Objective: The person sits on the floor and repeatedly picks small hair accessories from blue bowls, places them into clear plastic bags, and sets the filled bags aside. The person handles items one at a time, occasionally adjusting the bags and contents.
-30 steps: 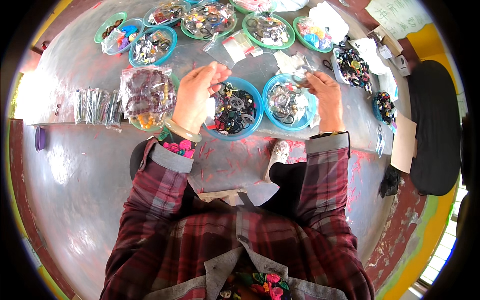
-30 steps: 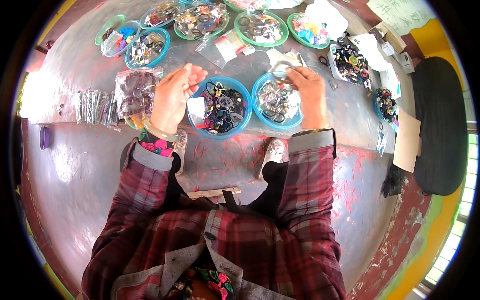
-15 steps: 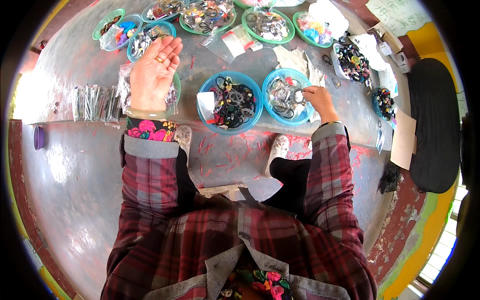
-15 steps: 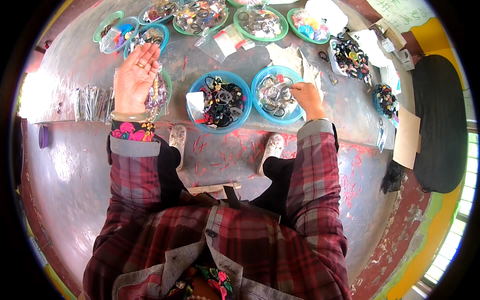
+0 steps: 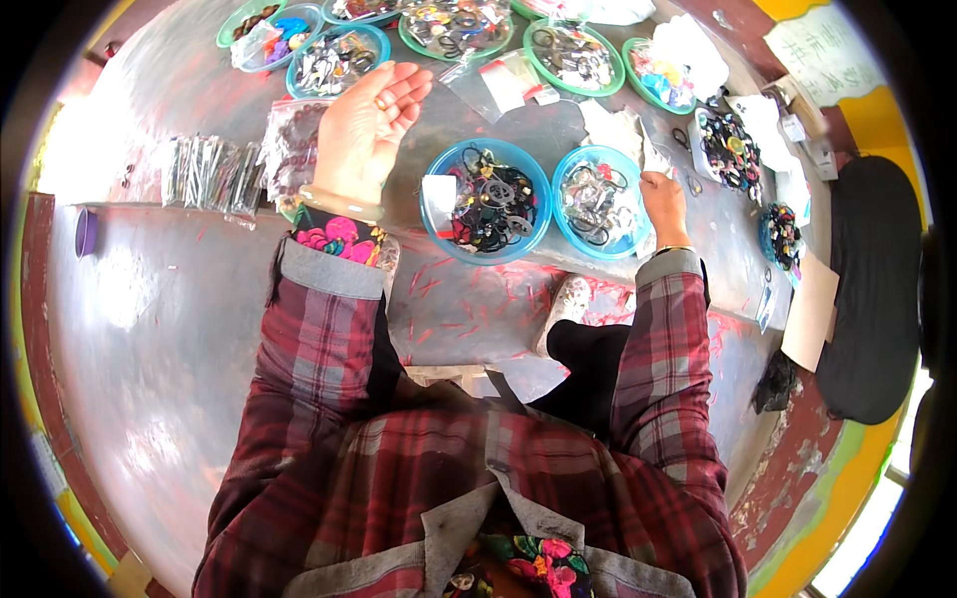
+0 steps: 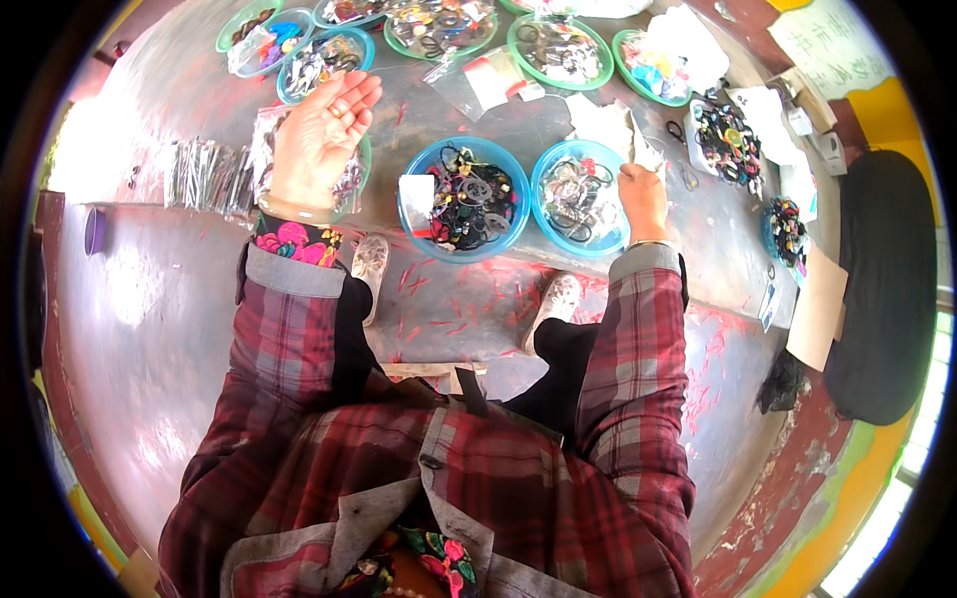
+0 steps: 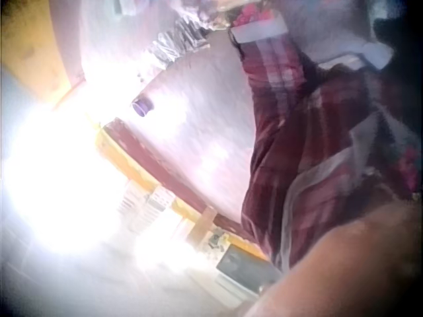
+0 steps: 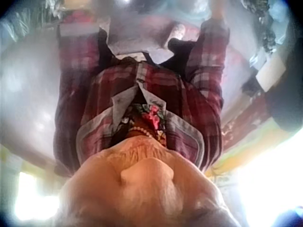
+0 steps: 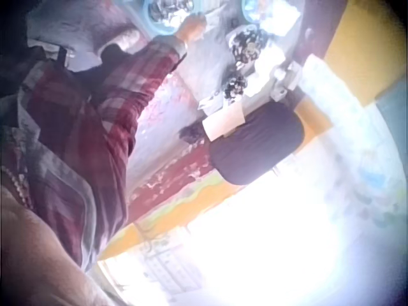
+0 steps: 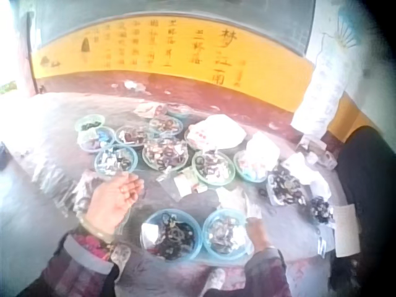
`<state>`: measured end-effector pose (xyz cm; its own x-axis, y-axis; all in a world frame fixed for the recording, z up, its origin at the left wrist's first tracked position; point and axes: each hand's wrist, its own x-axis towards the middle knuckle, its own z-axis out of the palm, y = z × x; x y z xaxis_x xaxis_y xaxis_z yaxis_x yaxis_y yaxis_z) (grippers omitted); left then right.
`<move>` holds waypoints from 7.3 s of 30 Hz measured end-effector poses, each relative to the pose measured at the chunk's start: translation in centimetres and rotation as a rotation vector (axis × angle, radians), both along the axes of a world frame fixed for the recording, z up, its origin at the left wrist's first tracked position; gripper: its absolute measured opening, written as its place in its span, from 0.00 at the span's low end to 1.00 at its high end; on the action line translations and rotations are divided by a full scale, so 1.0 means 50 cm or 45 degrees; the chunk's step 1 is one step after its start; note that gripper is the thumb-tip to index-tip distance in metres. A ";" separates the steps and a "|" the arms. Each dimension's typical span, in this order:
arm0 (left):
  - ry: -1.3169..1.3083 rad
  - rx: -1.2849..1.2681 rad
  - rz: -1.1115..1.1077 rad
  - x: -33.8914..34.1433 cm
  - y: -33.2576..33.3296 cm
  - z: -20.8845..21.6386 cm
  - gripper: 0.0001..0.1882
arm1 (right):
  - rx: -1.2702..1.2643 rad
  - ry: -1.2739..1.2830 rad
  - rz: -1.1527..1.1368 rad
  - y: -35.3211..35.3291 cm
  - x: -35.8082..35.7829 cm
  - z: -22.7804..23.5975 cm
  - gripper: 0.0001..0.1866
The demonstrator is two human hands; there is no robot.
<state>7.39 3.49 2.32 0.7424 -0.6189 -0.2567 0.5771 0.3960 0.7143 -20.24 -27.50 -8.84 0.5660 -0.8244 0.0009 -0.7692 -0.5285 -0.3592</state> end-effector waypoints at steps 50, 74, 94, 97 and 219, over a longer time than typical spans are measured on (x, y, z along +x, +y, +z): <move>0.003 -0.099 0.092 0.000 0.012 -0.022 0.12 | 0.760 -0.017 0.519 0.417 0.311 -0.170 0.10; 0.014 -0.061 0.054 -0.015 -0.002 -0.026 0.11 | 0.133 0.150 0.813 0.434 0.311 -0.120 0.08; -1.456 0.585 -0.741 -0.063 -0.026 -0.030 0.16 | 0.907 -0.323 0.758 0.324 0.208 0.226 0.08; -1.574 0.729 -0.821 -0.090 -0.040 -0.026 0.13 | 0.723 -0.330 0.801 0.311 0.187 0.237 0.08; -0.852 0.463 -0.610 -0.099 -0.049 -0.029 0.08 | 1.468 -0.955 0.452 0.279 0.197 0.212 0.05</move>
<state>2.45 1.02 0.89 0.4902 -0.8654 -0.1035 0.0405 -0.0960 0.9946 -10.41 -13.52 1.76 0.9057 -0.3858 -0.1757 -0.0972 0.2146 -0.9719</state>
